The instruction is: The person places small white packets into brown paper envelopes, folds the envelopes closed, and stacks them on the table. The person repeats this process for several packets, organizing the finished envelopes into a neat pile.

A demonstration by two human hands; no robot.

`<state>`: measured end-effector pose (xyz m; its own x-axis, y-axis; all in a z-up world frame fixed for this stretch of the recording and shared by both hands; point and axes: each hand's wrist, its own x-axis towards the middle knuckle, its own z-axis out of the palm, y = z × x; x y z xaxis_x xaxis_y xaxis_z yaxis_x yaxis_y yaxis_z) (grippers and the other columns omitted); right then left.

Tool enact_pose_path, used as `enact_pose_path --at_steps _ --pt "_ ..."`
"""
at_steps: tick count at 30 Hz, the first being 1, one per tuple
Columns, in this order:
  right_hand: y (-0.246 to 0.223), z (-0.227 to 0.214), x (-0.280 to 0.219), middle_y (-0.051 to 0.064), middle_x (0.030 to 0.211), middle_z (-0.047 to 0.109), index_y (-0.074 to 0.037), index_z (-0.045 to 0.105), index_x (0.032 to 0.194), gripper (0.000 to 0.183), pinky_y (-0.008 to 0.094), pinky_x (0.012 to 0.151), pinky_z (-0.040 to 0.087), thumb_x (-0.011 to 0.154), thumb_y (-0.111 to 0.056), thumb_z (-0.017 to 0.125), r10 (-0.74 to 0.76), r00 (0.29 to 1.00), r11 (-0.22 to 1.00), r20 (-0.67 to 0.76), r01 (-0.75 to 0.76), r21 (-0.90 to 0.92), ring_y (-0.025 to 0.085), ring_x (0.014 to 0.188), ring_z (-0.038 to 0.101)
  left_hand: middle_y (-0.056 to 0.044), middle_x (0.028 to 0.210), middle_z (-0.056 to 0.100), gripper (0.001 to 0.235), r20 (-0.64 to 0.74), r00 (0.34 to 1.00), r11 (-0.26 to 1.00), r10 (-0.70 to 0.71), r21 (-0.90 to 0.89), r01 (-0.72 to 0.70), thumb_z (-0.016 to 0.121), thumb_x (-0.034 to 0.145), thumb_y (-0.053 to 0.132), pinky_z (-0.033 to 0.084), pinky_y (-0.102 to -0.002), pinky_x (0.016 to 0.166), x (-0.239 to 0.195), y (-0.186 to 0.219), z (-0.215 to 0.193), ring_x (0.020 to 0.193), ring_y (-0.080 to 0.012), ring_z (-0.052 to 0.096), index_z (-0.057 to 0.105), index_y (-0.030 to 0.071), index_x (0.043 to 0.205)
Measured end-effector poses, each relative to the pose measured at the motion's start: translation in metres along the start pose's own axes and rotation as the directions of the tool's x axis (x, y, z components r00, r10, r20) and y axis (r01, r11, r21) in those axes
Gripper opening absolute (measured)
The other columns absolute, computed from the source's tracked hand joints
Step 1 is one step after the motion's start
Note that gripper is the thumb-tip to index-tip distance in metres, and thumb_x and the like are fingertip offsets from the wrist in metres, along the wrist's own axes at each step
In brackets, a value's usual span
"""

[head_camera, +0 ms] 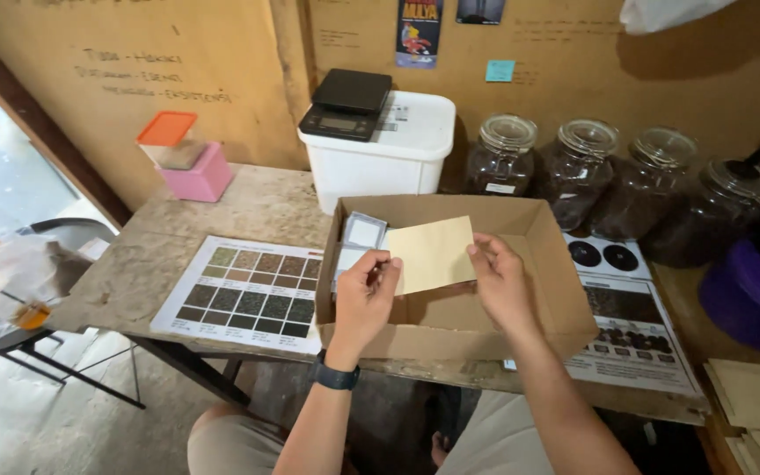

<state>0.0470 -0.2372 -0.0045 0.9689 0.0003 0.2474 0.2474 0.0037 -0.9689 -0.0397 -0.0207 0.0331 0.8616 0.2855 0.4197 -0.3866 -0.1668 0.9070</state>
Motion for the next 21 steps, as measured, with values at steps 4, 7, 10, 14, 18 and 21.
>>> enact_pose_path --at_steps 4,7,10,14,18,21 --pt "-0.078 0.030 -0.039 0.031 0.131 0.064 0.007 0.052 0.140 0.051 0.051 0.097 0.055 0.096 -0.014 0.069 -0.122 0.992 0.917 0.017 0.119 -0.380 0.042 0.118 0.066 -0.012 0.065 0.067 0.007 -0.126 0.955 0.930 0.270 0.292 -0.224 0.073 0.092 0.010 0.051 -0.030 0.047 0.001 0.038 -0.003 0.050 -0.0239 0.065 0.072 0.007 0.085" --pt "-0.073 0.041 -0.048 0.022 0.117 0.075 -0.003 0.066 0.131 0.037 0.046 0.090 0.060 0.094 -0.010 0.070 -0.141 0.980 0.923 0.141 0.181 -0.340 0.036 0.108 0.073 -0.008 0.064 0.067 0.006 -0.108 0.953 0.901 0.282 0.371 -0.224 0.074 0.088 0.008 0.053 -0.028 0.048 0.006 0.037 -0.001 0.053 -0.0238 0.068 0.075 0.010 0.083" --pt "-0.062 0.055 -0.052 0.021 0.119 0.076 -0.002 0.068 0.131 0.040 0.045 0.095 0.057 0.091 0.001 0.070 -0.143 0.962 0.980 0.231 0.170 -0.101 0.030 0.110 0.073 -0.009 0.060 0.065 0.005 -0.069 0.988 0.973 0.136 0.199 -0.120 0.078 0.083 0.007 0.052 -0.026 0.051 0.010 0.020 0.003 0.053 -0.0171 0.063 0.074 0.006 0.081" --pt "-0.049 0.060 -0.048 0.017 0.118 0.076 0.002 0.068 0.129 0.042 0.040 0.098 0.056 0.088 0.003 0.073 -0.048 0.956 0.998 0.289 0.055 -0.017 0.019 0.107 0.069 -0.008 0.062 0.067 0.004 0.083 0.994 0.996 -0.074 0.060 0.069 0.080 0.083 0.010 0.056 -0.027 0.058 0.016 0.022 -0.002 0.058 -0.0138 0.063 0.076 0.008 0.083" --pt "-0.042 0.054 -0.046 0.014 0.113 0.078 0.002 0.072 0.125 0.038 0.035 0.095 0.057 0.088 0.001 0.076 0.015 0.940 1.000 0.340 -0.018 0.005 0.012 0.100 0.067 -0.011 0.071 0.069 0.006 0.203 0.953 0.958 -0.226 -0.130 0.255 0.077 0.087 0.007 0.062 -0.029 0.063 0.015 0.026 -0.008 0.063 -0.0151 0.067 0.075 0.001 0.088" --pt "-0.043 0.052 -0.047 0.014 0.110 0.080 0.002 0.075 0.121 0.032 0.035 0.093 0.058 0.088 0.001 0.076 0.041 0.941 0.999 0.335 -0.042 -0.004 0.013 0.098 0.069 -0.011 0.075 0.066 0.008 0.257 0.937 0.948 -0.239 -0.147 0.282 0.078 0.084 0.003 0.062 -0.029 0.067 0.016 0.017 -0.010 0.068 -0.0161 0.068 0.073 -0.002 0.090"
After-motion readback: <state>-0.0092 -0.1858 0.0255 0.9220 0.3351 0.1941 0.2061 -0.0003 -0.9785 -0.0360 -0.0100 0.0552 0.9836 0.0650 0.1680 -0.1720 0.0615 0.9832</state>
